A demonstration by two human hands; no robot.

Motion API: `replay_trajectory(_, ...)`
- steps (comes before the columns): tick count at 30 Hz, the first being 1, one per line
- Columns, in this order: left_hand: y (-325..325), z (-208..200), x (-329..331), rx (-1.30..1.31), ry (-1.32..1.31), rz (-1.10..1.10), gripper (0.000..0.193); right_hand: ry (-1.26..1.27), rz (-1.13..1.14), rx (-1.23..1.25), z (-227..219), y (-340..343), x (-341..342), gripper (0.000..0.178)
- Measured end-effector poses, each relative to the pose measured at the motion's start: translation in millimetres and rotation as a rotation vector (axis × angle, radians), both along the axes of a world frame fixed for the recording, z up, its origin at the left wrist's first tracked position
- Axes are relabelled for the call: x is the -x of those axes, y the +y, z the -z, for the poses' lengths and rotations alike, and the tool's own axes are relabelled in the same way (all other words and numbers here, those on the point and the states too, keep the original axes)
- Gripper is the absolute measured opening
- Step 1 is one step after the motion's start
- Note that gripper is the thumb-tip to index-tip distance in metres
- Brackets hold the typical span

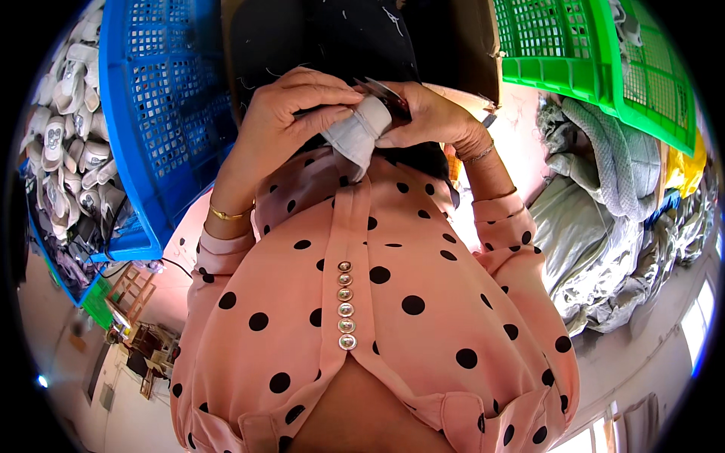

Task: The person uses scissors to trim loose threads and excess fabric from the edges and straps of small white shoes. They handle the shoes one at a time, picking them from a blue basket, trimming them, and placing them back into the basket.

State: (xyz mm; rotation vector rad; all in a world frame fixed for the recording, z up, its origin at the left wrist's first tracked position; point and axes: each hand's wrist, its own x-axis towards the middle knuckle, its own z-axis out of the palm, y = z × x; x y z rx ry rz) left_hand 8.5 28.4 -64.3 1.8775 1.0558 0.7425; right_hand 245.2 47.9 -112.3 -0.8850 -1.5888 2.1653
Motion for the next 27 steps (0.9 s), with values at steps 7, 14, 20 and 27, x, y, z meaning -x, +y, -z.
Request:
replay_trajectory(7,10,1,-1,-0.076,0.030,0.078,0.017,-0.013,0.030,0.047,-6,-1,-3,0.071)
replay_trajectory(14,26,-11,6,-0.065,0.091,0.170,0.011,-0.021,-0.065,-0.006,-11,13,6,0.065)
replay_trajectory(20,27,-17,8,-0.170,0.195,0.184,0.009,-0.023,-0.088,0.033,-4,16,12,0.062)
replay_trajectory(27,10,-20,6,0.052,0.182,0.019,0.009,0.025,0.014,0.120,-11,10,17,0.067)
